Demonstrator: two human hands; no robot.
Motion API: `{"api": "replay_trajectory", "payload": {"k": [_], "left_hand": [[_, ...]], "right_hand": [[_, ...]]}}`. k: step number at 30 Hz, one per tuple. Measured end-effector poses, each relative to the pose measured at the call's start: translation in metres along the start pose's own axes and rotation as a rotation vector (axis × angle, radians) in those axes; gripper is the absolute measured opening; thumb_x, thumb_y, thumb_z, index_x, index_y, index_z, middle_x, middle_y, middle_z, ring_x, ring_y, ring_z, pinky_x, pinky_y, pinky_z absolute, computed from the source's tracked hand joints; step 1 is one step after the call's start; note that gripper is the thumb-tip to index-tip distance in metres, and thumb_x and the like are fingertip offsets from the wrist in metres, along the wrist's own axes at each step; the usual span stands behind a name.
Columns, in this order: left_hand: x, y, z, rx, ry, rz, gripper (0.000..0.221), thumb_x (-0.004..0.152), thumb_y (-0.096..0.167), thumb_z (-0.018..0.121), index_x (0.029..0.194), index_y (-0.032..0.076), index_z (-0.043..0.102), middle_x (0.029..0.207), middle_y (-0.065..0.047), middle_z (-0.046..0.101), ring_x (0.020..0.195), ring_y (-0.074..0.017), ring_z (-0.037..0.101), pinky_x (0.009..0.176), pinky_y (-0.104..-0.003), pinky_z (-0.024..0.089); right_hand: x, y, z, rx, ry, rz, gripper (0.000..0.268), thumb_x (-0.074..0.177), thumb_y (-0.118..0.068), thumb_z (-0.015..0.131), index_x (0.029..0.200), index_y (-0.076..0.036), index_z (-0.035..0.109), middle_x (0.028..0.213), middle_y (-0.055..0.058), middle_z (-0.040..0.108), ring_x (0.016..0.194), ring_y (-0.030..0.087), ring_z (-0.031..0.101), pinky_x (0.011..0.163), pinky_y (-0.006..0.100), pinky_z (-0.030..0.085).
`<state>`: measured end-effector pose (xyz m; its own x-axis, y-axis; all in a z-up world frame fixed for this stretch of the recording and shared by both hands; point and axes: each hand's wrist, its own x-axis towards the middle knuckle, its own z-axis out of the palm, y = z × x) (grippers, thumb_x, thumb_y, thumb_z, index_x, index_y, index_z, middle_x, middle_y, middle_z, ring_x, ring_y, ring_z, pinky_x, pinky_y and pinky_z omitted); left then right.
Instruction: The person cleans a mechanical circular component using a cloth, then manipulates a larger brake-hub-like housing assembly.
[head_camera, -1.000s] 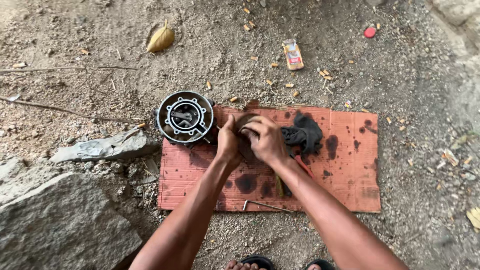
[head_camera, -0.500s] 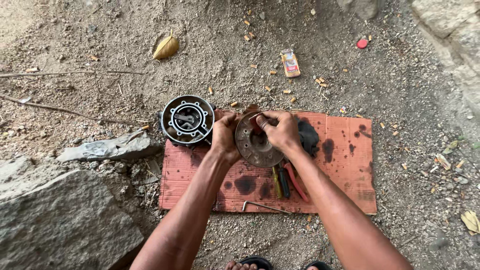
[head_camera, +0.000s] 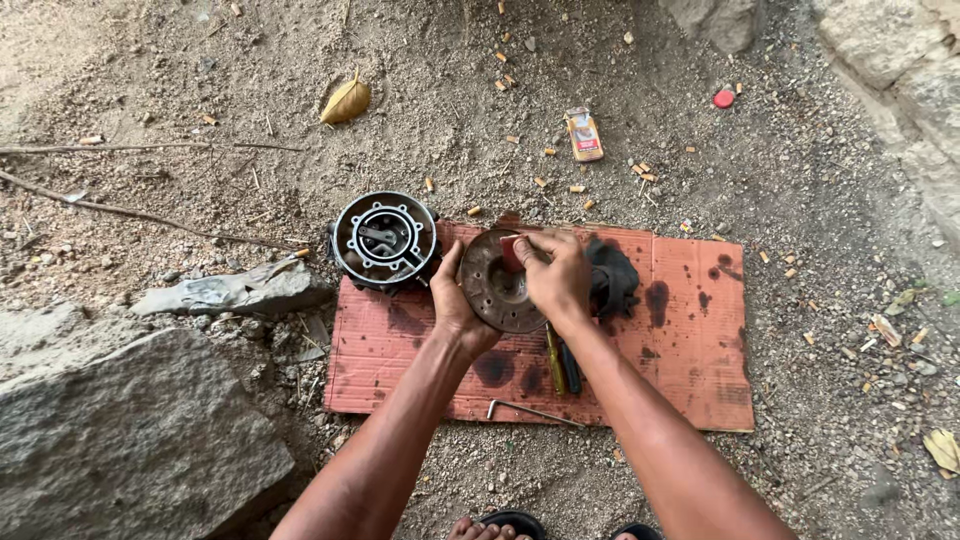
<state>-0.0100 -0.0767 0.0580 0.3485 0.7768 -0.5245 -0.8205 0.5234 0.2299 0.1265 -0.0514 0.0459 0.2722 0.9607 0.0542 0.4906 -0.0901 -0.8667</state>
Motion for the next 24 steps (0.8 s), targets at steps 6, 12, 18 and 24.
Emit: {"api": "replay_trajectory", "payload": {"k": [6, 12, 18, 24], "left_hand": [[0.026, -0.007, -0.013, 0.018, -0.102, 0.019, 0.050, 0.094, 0.059, 0.052, 0.109, 0.015, 0.070, 0.096, -0.006, 0.073, 0.085, -0.0201, 0.068, 0.069, -0.042, 0.059], [0.040, -0.001, -0.024, -0.015, 0.048, 0.043, 0.038, 0.096, 0.050, 0.055, 0.102, 0.014, 0.069, 0.091, -0.003, 0.070, 0.077, -0.0159, 0.066, 0.067, -0.036, 0.059], [0.025, -0.003, -0.007, -0.004, 0.075, -0.035, 0.037, 0.094, 0.051, 0.054, 0.099, 0.018, 0.068, 0.089, 0.001, 0.068, 0.074, -0.0136, 0.064, 0.068, -0.039, 0.058], [0.016, 0.003, 0.000, 0.117, 0.190, -0.102, 0.032, 0.090, 0.050, 0.052, 0.099, 0.022, 0.064, 0.092, 0.000, 0.066, 0.076, -0.0156, 0.063, 0.072, -0.050, 0.057]], "right_hand": [[-0.010, 0.004, 0.012, -0.314, 0.024, -0.503, 0.014, 0.096, -0.020, 0.074, 0.102, -0.010, 0.081, 0.110, 0.011, 0.078, 0.096, 0.026, 0.074, 0.097, 0.045, 0.053], [-0.025, 0.007, 0.019, -0.294, -0.213, -0.455, 0.020, 0.091, -0.003, 0.069, 0.107, -0.007, 0.079, 0.103, 0.011, 0.074, 0.090, 0.027, 0.070, 0.080, 0.037, 0.058], [-0.025, 0.007, 0.007, -0.318, -0.118, -0.615, 0.024, 0.083, 0.003, 0.070, 0.103, -0.007, 0.080, 0.103, 0.011, 0.075, 0.093, 0.027, 0.067, 0.086, 0.040, 0.057], [-0.015, 0.010, -0.001, -0.416, -0.171, -0.770, 0.031, 0.086, 0.009, 0.061, 0.103, -0.008, 0.080, 0.107, 0.009, 0.078, 0.093, 0.026, 0.064, 0.081, 0.038, 0.057]]}}
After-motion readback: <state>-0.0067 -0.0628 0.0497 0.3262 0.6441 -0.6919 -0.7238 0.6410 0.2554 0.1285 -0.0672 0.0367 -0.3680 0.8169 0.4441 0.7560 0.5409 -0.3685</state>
